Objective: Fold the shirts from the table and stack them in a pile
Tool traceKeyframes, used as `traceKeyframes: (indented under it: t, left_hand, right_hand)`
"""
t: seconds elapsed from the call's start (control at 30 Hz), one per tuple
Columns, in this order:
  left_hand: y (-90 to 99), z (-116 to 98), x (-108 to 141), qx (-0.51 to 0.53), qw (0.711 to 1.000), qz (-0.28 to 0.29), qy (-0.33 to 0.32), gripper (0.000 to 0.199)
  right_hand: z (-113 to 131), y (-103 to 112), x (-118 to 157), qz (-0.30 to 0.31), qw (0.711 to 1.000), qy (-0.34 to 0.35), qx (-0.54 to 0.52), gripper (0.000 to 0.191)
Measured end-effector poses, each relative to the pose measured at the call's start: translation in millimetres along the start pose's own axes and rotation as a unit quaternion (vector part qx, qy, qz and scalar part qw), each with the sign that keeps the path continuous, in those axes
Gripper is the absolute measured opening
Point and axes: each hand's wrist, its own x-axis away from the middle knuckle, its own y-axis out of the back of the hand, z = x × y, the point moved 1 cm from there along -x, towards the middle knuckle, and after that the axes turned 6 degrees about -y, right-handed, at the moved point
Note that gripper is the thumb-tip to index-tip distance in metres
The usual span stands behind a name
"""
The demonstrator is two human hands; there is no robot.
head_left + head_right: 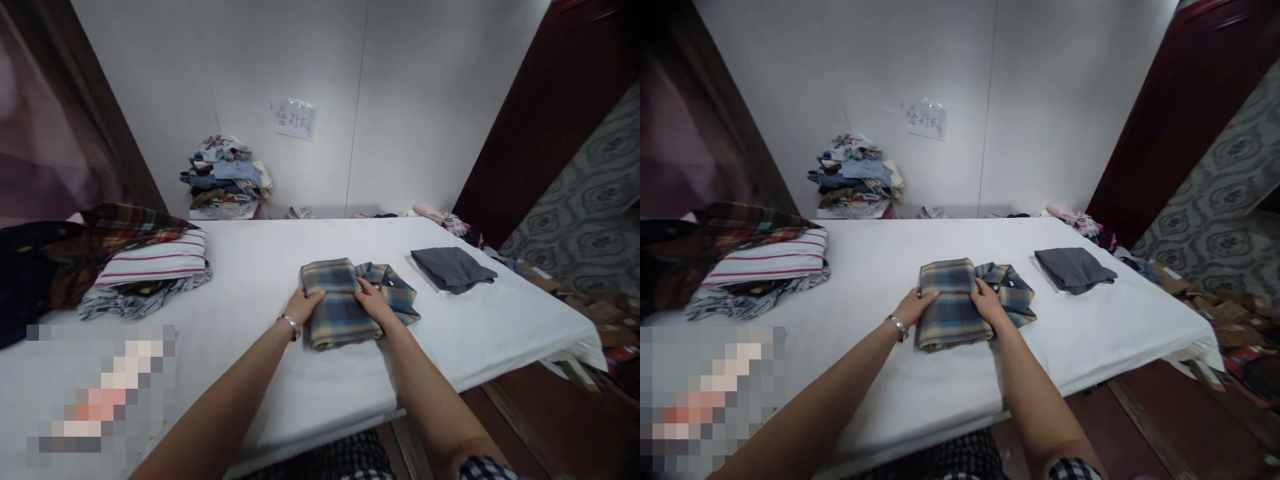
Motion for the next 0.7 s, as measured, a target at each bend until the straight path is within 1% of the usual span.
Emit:
traceKeyframes:
  t: [0.07,0.13,0.17,0.23,0.33,0.4,0.43,0.5,0.57,0.63,0.67,0.7]
  left_hand:
    - [3.8,-7.4,-2.3,0.023,1.0,-0.001,-0.002,0.048]
    - [14.0,-11.6,-2.8,0.023,0.999,-0.023,-0.018,0.058]
    - [20.3,-11.5,-2.1,0.012,0.999,-0.035,-0.03,0.064]
    - [32.2,-6.2,1.8,-0.025,0.998,-0.049,-0.028,0.069]
    - [43.4,9.2,10.7,-0.068,0.997,-0.035,0.024,0.068]
    - [47.0,15.8,14.6,-0.09,0.995,-0.029,0.027,0.072]
    - [48.3,16.2,15.1,-0.107,0.994,-0.036,0.01,0.073]
    - [49.6,11.0,13.4,-0.162,0.983,-0.064,-0.051,0.071]
    - [47.8,0.7,9.3,-0.227,0.962,-0.083,-0.127,0.066]
    - [41.1,-8.6,5.5,-0.287,0.934,-0.072,-0.199,0.064]
    - [35.9,-11.0,4.2,-0.316,0.921,-0.053,-0.221,0.064]
    - [29.8,-11.5,3.6,-0.344,0.911,-0.027,-0.227,0.065]
  right_hand:
    - [3.0,-4.7,3.7,0.021,0.998,0.015,-0.062,0.064]
    - [5.5,-12.3,7.9,0.054,0.991,0.017,-0.12,0.067]
    - [6.3,-16.8,9.9,0.07,0.989,0.015,-0.131,0.068]
    - [6.7,-26.4,13.1,0.09,0.99,0.016,-0.105,0.069]
    - [4.5,-37.0,14.3,0.084,0.995,0.031,-0.044,0.067]
    - [2.4,-39.7,13.5,0.08,0.996,0.038,-0.03,0.066]
    - [1.8,-39.6,13.0,0.078,0.996,0.04,-0.026,0.066]
    - [2.2,-37.6,12.7,0.069,0.996,0.046,-0.017,0.065]
    - [5.0,-34.2,13.7,0.051,0.997,0.058,-0.009,0.063]
    - [9.0,-31.0,15.9,0.033,0.998,0.061,0.007,0.062]
    - [11.2,-29.8,17.4,0.028,0.998,0.055,0.025,0.061]
    - [13.4,-28.7,19.0,0.026,0.997,0.045,0.051,0.06]
